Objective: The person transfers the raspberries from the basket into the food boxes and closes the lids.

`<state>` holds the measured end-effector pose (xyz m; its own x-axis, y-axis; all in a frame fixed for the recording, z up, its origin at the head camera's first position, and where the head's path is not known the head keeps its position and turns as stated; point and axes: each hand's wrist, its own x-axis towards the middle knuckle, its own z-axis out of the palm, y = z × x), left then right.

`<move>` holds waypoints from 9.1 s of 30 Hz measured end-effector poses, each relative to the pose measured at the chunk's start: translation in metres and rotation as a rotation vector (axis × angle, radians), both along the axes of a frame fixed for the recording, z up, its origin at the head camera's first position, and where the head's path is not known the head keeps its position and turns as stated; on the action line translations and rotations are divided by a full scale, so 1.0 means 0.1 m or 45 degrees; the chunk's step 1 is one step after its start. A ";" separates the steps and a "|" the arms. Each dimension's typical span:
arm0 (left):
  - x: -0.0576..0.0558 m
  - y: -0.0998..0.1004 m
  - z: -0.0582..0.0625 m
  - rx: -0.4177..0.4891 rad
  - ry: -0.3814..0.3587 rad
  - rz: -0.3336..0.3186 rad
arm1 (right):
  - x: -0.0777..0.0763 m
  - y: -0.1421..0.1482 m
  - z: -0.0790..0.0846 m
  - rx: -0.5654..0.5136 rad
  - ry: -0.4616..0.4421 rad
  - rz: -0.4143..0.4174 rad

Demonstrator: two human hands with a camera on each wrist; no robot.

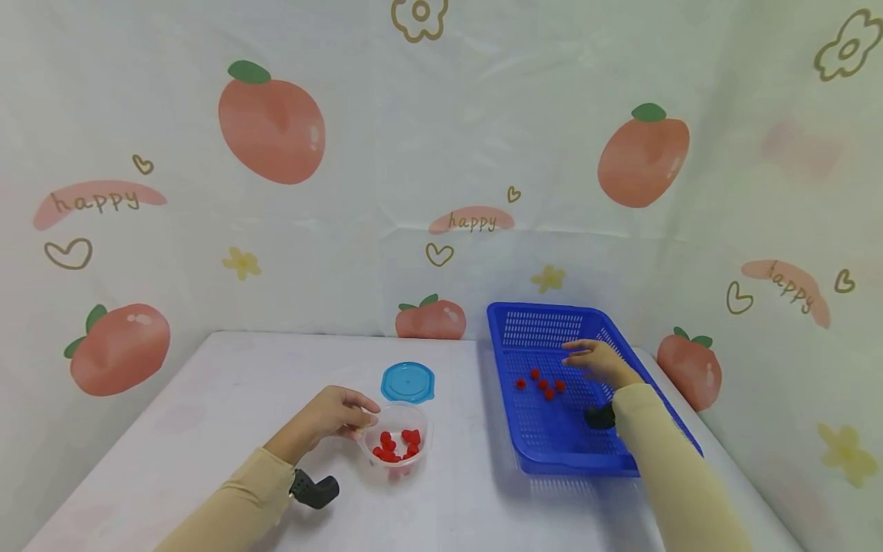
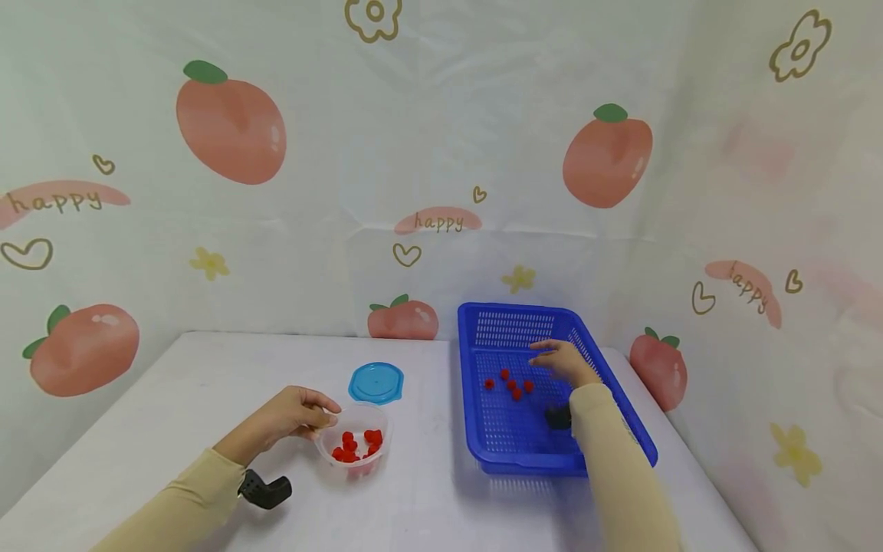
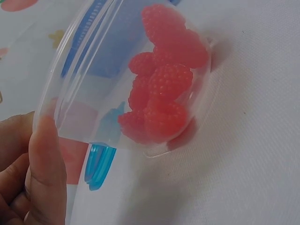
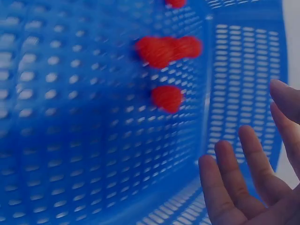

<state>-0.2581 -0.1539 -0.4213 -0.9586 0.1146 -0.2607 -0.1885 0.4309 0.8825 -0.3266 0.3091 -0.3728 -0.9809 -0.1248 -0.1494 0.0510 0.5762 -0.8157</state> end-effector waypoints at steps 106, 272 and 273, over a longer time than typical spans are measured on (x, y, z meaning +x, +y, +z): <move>0.00 0.00 -0.04 0.011 0.017 0.009 | 1.08 -1.79 0.33 -0.708 0.164 0.092; 0.00 0.03 -0.01 -0.028 0.022 0.012 | -0.04 -0.06 -0.26 -0.196 -0.199 -0.041; 0.00 0.03 -0.01 -0.029 0.023 0.013 | -0.04 -0.06 -0.27 -0.186 -0.207 -0.040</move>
<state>-0.2585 -0.1509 -0.4220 -0.9642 0.0990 -0.2461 -0.1773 0.4494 0.8755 -0.3309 0.3032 -0.4001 -0.9491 -0.1263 -0.2885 0.2047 0.4488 -0.8699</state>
